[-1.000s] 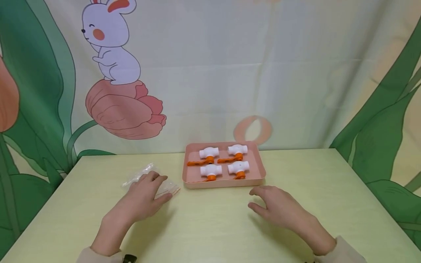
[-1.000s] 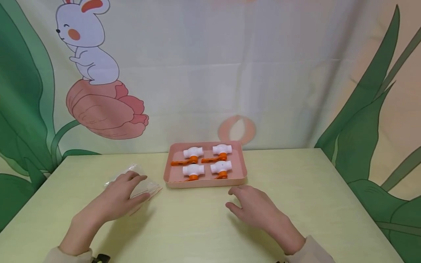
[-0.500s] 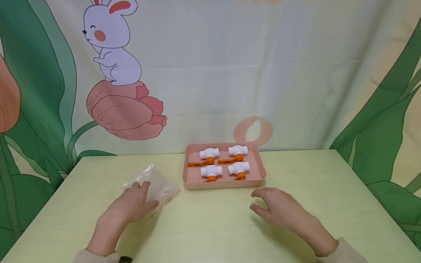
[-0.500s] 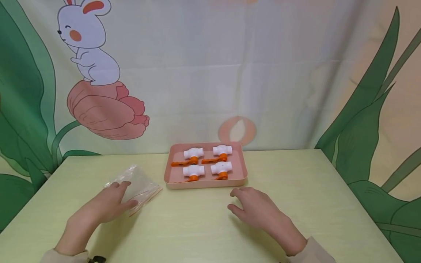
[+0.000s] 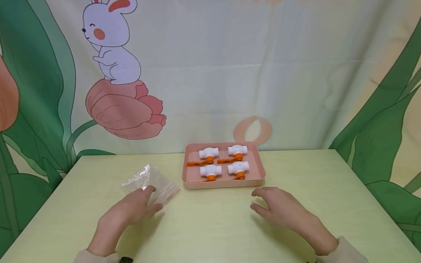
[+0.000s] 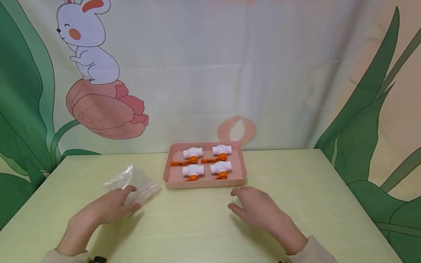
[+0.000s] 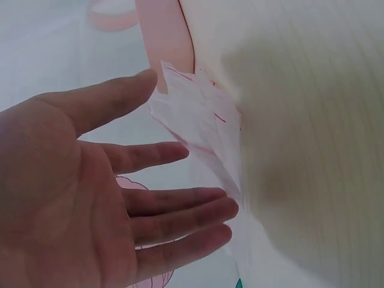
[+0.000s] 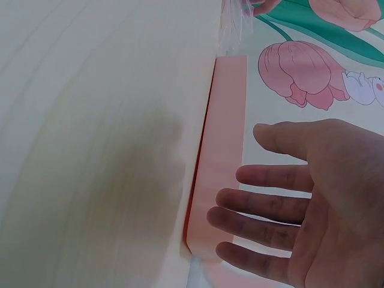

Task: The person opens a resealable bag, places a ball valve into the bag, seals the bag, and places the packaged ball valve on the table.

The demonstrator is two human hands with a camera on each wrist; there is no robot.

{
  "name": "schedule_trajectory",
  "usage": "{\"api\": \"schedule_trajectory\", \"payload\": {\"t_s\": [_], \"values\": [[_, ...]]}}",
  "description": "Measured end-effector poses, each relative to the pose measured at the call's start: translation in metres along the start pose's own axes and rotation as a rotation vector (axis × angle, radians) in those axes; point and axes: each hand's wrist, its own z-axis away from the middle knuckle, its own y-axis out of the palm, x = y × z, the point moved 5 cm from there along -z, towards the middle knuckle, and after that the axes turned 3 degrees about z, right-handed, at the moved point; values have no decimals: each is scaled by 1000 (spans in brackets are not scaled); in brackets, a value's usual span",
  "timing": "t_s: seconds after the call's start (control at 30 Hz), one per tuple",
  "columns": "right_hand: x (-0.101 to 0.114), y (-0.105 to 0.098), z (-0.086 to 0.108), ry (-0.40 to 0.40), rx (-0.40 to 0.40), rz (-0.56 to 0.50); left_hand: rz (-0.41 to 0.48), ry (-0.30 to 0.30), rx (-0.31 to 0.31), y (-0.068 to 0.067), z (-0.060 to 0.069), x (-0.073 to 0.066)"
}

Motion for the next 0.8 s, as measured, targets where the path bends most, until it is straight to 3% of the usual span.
{"api": "schedule_trajectory", "payload": {"t_s": [0.37, 0.57, 0.8], "values": [[1, 0, -1, -5, 1, 2, 52, 67, 49, 1, 8, -16], [0, 1, -1, 3, 11, -8, -10, 89, 5, -4, 10, -23], [-2, 3, 0, 2, 13, -16, -108, 158, -56, -6, 5, -26]]}}
